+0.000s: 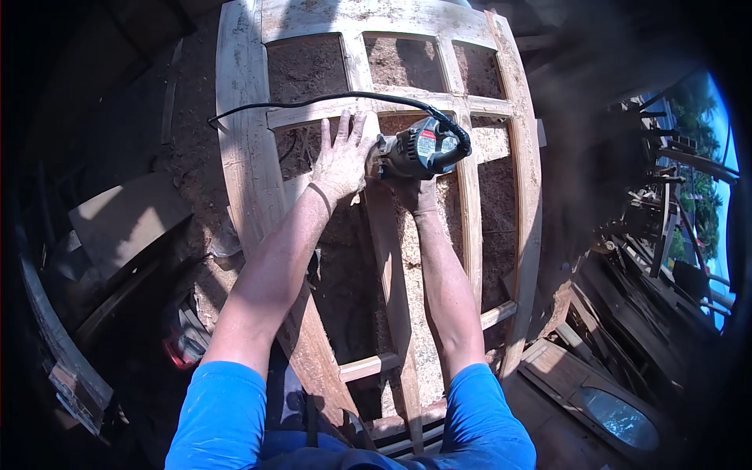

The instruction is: The person uses a router to shape the edges of the inner rails on a wooden frame, moving the tool along the length of each rail while holding the frame steady.

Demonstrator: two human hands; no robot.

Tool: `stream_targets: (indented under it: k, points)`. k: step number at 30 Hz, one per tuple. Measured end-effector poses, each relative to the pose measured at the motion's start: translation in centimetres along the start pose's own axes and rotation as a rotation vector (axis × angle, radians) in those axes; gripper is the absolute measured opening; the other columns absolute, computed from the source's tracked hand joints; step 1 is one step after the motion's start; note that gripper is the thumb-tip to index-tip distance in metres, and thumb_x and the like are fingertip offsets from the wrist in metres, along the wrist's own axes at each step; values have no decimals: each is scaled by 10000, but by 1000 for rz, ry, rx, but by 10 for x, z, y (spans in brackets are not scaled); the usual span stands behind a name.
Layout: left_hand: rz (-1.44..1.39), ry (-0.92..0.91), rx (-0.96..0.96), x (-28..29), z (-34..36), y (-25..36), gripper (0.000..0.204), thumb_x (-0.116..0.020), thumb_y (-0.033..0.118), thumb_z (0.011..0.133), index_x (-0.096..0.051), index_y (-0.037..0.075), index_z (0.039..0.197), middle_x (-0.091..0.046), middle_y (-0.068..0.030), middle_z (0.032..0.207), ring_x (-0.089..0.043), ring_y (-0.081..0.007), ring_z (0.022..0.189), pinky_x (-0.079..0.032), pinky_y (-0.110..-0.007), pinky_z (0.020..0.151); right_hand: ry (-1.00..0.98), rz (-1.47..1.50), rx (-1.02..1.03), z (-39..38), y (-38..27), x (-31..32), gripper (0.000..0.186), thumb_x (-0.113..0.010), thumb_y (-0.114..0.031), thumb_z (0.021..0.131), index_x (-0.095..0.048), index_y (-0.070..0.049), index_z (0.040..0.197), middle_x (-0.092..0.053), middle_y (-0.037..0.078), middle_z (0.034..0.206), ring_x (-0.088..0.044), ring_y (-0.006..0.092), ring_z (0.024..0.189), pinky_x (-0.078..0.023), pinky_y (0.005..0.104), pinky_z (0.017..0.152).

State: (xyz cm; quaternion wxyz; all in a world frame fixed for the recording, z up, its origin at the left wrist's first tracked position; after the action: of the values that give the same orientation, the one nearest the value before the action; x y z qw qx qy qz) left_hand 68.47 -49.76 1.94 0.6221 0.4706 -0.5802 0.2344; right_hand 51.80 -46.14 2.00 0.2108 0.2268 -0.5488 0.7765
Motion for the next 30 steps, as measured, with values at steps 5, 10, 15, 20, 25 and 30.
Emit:
stream_targets:
  k: [5, 10, 15, 20, 25, 30]
  points:
    - [-28, -29, -3, -11, -27, 23, 789, -772, 321, 746, -505, 140, 1466, -90, -176, 1695, -2, -418, 1561, -21, -669, 1217, -43, 259, -258, -54, 12, 5, 501, -808, -192, 827, -649, -144, 1300, -628, 83, 1291, -577, 270, 1212, -460, 449, 1068]
    - [-158, -63, -34, -13, -61, 49, 811, -785, 324, 718, -505, 183, 1466, -137, -189, 1683, -54, -433, 1556, -22, -679, 1212, 19, 656, -522, -115, 19, 1, 484, -770, -118, 876, -613, -111, 1334, -571, 92, 1349, -552, 238, 1241, -475, 432, 1060]
    - [-91, -64, -23, -12, -53, 49, 790, -801, 346, 745, -500, 254, 1470, -154, -184, 1680, -40, -416, 1560, -35, -681, 1211, 8, 390, -431, -108, 24, 12, 480, -774, -125, 866, -624, -120, 1322, -576, 89, 1350, -551, 241, 1247, -470, 436, 1065]
    - [-30, -90, 5, -10, -43, 32, 819, -802, 348, 741, -480, 256, 1489, -113, -175, 1690, -26, -416, 1561, -24, -686, 1208, -37, 266, -352, -77, 23, 0, 477, -779, -131, 856, -635, -129, 1310, -581, 85, 1351, -550, 245, 1252, -466, 440, 1070]
    - [-65, -43, -11, -12, -26, 24, 876, -836, 318, 668, -508, 219, 1474, -74, -190, 1696, -15, -415, 1563, -10, -682, 1207, -69, 152, -298, -54, 22, 2, 473, -784, -138, 845, -646, -138, 1298, -585, 82, 1352, -549, 248, 1258, -461, 443, 1075]
    - [-39, -91, 28, 2, -8, 8, 795, -800, 303, 746, -497, 88, 1450, -44, -191, 1695, 14, -421, 1561, -12, -689, 1203, -141, 21, -250, -19, 19, -4, 470, -789, -145, 835, -656, -147, 1286, -590, 79, 1353, -548, 252, 1264, -456, 447, 1080]
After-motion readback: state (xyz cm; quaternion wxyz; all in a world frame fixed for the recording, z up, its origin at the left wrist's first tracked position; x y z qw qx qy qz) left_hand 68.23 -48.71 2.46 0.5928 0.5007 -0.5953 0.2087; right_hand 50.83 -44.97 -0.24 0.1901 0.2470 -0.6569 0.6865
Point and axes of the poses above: each hand's wrist, its own z-axis towards the middle knuckle, its own x-axis out of the back of the hand, y = z × x, the point moved 4 cm from there along z, towards the middle knuckle
